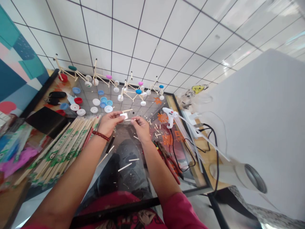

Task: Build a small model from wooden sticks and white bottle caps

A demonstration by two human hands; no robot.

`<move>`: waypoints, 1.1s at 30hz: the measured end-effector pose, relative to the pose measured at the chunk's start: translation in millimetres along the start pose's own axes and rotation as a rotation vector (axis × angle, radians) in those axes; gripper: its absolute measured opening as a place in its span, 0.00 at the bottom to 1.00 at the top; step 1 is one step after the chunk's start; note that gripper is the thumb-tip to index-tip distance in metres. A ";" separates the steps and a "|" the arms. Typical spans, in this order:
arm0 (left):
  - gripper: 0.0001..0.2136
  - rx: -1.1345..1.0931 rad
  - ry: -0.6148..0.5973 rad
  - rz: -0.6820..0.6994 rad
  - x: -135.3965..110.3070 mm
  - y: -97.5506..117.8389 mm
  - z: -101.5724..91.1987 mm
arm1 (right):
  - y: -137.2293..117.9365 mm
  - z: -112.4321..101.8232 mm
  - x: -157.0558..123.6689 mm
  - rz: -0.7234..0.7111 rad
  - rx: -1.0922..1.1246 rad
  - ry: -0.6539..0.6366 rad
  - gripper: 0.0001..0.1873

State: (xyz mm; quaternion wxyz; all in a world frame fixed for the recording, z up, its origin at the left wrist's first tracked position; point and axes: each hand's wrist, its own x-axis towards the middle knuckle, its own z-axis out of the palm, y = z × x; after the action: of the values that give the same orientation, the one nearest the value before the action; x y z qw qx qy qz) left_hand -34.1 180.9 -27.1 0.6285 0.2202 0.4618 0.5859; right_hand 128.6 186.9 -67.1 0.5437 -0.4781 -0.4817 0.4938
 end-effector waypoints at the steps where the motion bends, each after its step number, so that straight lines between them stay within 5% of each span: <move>1: 0.25 -0.002 0.002 0.000 0.0 0.0 0.2 | 0.3 0.0 0.2 -0.001 -0.001 0.001 0.12; 33: 0.24 0.002 0.004 0.003 0.0 -1.4 -0.8 | -0.9 0.5 0.4 0.011 -0.027 0.009 0.12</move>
State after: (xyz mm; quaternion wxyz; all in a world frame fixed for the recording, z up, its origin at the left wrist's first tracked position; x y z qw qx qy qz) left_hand -34.0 180.3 -28.6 0.6263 0.2205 0.4633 0.5869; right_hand 128.1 187.3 -66.2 0.5367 -0.4903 -0.4829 0.4882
